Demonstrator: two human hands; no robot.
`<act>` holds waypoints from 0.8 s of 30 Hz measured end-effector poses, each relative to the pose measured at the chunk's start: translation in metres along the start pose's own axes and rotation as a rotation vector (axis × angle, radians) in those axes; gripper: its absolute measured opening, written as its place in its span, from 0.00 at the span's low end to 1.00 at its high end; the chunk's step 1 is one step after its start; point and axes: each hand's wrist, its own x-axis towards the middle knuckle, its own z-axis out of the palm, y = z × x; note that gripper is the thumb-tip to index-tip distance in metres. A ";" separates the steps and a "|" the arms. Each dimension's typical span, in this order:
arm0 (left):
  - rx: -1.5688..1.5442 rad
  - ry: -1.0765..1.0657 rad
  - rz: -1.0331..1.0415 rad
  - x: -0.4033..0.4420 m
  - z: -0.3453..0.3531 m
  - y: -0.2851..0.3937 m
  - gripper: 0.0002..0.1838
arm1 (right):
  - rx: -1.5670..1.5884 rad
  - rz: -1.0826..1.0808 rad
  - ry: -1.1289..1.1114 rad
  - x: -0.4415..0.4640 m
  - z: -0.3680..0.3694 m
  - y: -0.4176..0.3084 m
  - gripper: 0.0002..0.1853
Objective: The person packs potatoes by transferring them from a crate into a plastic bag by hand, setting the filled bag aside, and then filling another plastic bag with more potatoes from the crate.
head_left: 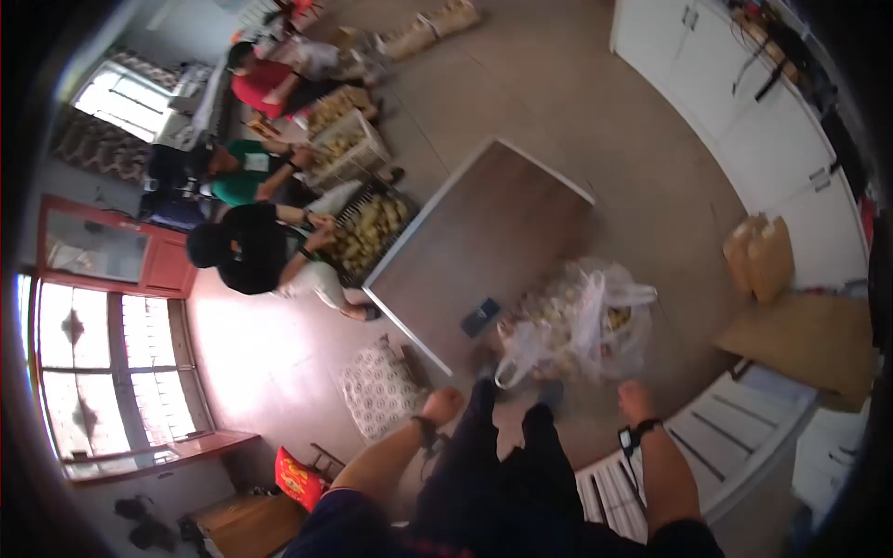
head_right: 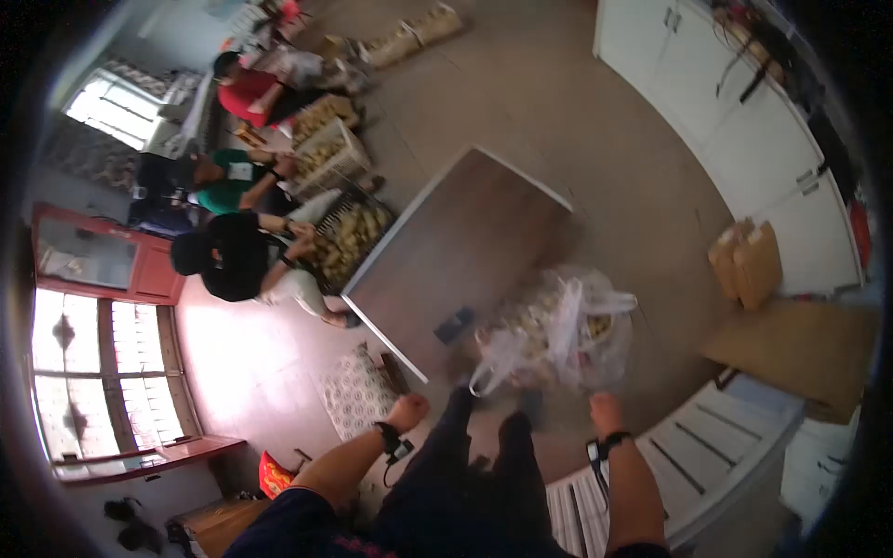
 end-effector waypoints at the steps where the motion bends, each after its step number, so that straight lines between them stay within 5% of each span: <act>1: 0.046 -0.040 -0.067 0.003 0.013 0.001 0.17 | -0.050 -0.004 0.024 0.001 -0.010 -0.004 0.11; 3: 0.038 -0.124 -0.039 0.016 0.028 0.001 0.18 | 0.779 0.582 -0.130 0.016 -0.023 -0.011 0.12; 4: 0.049 -0.129 -0.050 0.021 0.037 0.006 0.17 | 0.797 0.612 -0.112 0.021 -0.022 -0.018 0.13; 7: -0.007 -0.219 -0.108 0.049 0.061 0.007 0.15 | 0.878 0.535 -0.017 0.039 0.040 0.001 0.11; 10: 0.126 -0.282 0.054 0.085 0.094 -0.005 0.16 | 0.804 0.621 -0.010 0.069 0.047 -0.008 0.12; 14: 0.272 -0.371 0.020 0.119 0.128 0.008 0.24 | 0.728 0.644 -0.234 0.134 0.088 0.024 0.13; 16: 0.410 -0.434 0.103 0.135 0.157 0.001 0.32 | 0.785 0.570 0.075 0.158 0.127 0.043 0.17; 20: 0.481 -0.380 0.177 0.158 0.208 -0.031 0.33 | 0.726 0.679 -0.014 0.237 0.088 0.039 0.30; 24: 0.539 -0.374 0.168 0.166 0.236 -0.056 0.28 | 0.627 0.633 0.086 0.287 0.126 0.076 0.33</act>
